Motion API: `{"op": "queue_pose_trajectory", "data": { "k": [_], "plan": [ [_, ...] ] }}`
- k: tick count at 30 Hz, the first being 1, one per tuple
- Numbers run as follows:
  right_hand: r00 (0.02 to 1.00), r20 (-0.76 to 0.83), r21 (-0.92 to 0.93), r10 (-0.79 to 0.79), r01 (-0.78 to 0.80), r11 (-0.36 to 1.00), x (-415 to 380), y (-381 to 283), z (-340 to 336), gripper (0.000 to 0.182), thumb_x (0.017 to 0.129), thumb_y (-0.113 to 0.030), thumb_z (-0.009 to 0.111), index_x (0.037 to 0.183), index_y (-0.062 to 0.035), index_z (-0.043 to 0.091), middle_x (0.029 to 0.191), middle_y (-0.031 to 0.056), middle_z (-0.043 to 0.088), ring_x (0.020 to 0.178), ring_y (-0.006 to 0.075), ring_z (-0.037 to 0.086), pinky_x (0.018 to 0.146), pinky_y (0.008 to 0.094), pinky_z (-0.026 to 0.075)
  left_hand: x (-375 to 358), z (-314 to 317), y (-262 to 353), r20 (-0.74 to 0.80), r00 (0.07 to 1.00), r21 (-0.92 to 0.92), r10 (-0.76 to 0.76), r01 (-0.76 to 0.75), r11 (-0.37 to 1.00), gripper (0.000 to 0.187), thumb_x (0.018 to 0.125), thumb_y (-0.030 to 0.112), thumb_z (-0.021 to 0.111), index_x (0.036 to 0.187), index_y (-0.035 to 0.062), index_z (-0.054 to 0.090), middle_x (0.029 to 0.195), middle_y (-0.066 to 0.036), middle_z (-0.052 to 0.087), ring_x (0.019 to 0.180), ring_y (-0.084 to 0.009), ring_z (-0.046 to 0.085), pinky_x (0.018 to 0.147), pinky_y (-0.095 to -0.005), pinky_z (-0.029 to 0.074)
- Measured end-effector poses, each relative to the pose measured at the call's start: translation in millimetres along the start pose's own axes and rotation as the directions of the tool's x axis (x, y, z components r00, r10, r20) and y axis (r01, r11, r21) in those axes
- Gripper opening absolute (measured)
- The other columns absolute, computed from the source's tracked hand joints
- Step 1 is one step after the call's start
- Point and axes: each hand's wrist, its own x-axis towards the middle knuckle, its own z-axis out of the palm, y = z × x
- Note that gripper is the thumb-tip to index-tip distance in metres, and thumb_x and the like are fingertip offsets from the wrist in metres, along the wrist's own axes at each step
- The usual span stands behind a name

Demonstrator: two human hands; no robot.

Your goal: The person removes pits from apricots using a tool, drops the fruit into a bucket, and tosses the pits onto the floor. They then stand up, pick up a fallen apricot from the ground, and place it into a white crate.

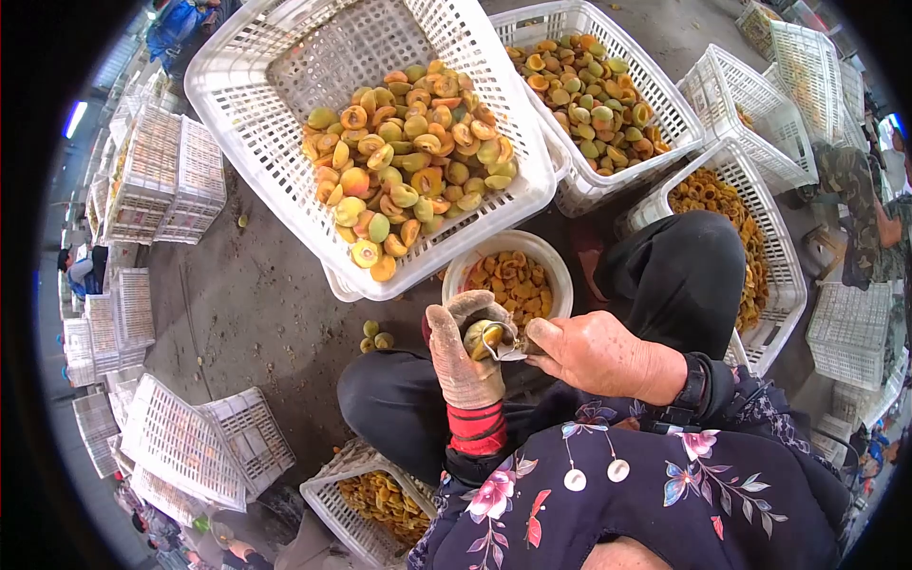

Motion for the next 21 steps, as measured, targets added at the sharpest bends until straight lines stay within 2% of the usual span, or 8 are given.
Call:
{"op": "queue_pose_trajectory", "data": {
  "k": [2, 6, 9, 11, 14, 18, 19, 21],
  "plan": [
    [0.999, 0.039, 0.009, -0.002, 0.001, 1.0, 0.1, -1.0, -1.5, 0.025, 0.088, -0.022, 0.064, 0.095, -0.0033, 0.049, 0.069, 0.0134, 0.061, 0.064, 0.0327, 0.065, 0.055, 0.0427, 0.051, 4.9, -8.9, -4.8, 0.057, 0.998, -0.024, -0.018, 0.02, 1.0, 0.065, 0.099, 0.058, 0.037, 0.103, -0.0024, 0.059, 0.077, -0.011, 0.064, 0.066, -0.0185, 0.062, 0.062, -0.0284, 0.05],
    [0.998, 0.054, 0.037, 0.012, -0.014, 0.999, 0.2, -3.3, -2.6, 0.027, 0.088, -0.023, 0.066, 0.093, -0.003, 0.048, 0.072, 0.0128, 0.06, 0.064, 0.0328, 0.064, 0.053, 0.0427, 0.05, 6.4, -8.8, -6.4, 0.031, 0.999, 0.002, -0.008, 0.008, 1.0, 0.064, 0.099, 0.058, 0.04, 0.105, -0.0031, 0.06, 0.075, -0.011, 0.063, 0.064, -0.0185, 0.061, 0.06, -0.0282, 0.049],
    [0.999, 0.044, 0.03, -0.014, 0.013, 0.999, -0.5, -3.8, -1.4, 0.023, 0.087, -0.02, 0.063, 0.093, -0.0036, 0.047, 0.063, 0.0125, 0.06, 0.059, 0.0339, 0.064, 0.051, 0.0435, 0.05, 7.2, -10.9, -7.4, 0.04, 0.999, 0.01, -0.016, 0.016, 1.0, 0.064, 0.098, 0.058, 0.041, 0.104, -0.0032, 0.061, 0.073, -0.011, 0.063, 0.062, -0.0179, 0.06, 0.058, -0.0274, 0.049],
    [0.994, 0.106, -0.039, -0.011, 0.016, 0.999, -0.7, -4.5, -1.8, 0.021, 0.087, -0.018, 0.062, 0.092, -0.0037, 0.047, 0.058, 0.0126, 0.059, 0.054, 0.0332, 0.063, 0.047, 0.0428, 0.049, 6.3, -10.4, -5.6, 0.034, 0.999, 0.039, -0.031, 0.03, 0.999, 0.064, 0.098, 0.057, 0.042, 0.104, -0.0032, 0.061, 0.072, -0.01, 0.063, 0.062, -0.0173, 0.06, 0.057, -0.0269, 0.049],
    [0.994, 0.107, 0.006, -0.016, 0.015, 1.0, -1.5, 0.2, 5.1, 0.02, 0.087, -0.016, 0.061, 0.092, -0.0038, 0.046, 0.054, 0.0126, 0.057, 0.051, 0.0308, 0.062, 0.044, 0.0412, 0.047, 4.3, -5.9, 2.2, 0.038, 0.999, 0.092, -0.033, 0.029, 0.995, 0.063, 0.098, 0.057, 0.043, 0.103, -0.0031, 0.061, 0.07, -0.01, 0.062, 0.06, -0.0162, 0.059, 0.055, -0.0262, 0.048],
    [0.988, 0.152, -0.038, 0.011, -0.005, 0.999, -2.9, -4.1, 9.0, 0.022, 0.086, -0.017, 0.062, 0.094, -0.0033, 0.046, 0.054, 0.0131, 0.057, 0.05, 0.0306, 0.062, 0.044, 0.0409, 0.047, 5.3, -8.7, 3.0, 0.073, 0.997, 0.137, -0.029, 0.019, 0.99, 0.061, 0.098, 0.056, 0.044, 0.104, -0.0028, 0.061, 0.069, -0.01, 0.061, 0.06, -0.0156, 0.059, 0.054, -0.0262, 0.048],
    [0.988, 0.153, -0.003, 0.018, -0.018, 1.0, -3.3, -3.1, 12.9, 0.025, 0.087, -0.018, 0.062, 0.096, -0.0023, 0.046, 0.054, 0.0135, 0.056, 0.05, 0.0318, 0.061, 0.044, 0.0411, 0.047, 6.2, -10.9, 0.6, 0.072, 0.997, 0.137, -0.03, 0.02, 0.99, 0.061, 0.098, 0.056, 0.044, 0.104, -0.0028, 0.061, 0.069, -0.01, 0.061, 0.06, -0.0156, 0.059, 0.054, -0.0262, 0.048],
    [0.988, 0.154, 0.031, 0.025, -0.03, 0.999, -3.3, -3.7, 14.8, 0.027, 0.087, -0.019, 0.063, 0.099, -0.0012, 0.047, 0.054, 0.014, 0.055, 0.05, 0.033, 0.061, 0.044, 0.0413, 0.046, 8.7, -13.5, -3.6, 0.121, 0.993, 0.017, -0.007, 0.004, 1.0, 0.06, 0.099, 0.054, 0.043, 0.104, -0.0025, 0.061, 0.069, -0.009, 0.061, 0.06, -0.0153, 0.059, 0.054, -0.0256, 0.047]
  ]
}}
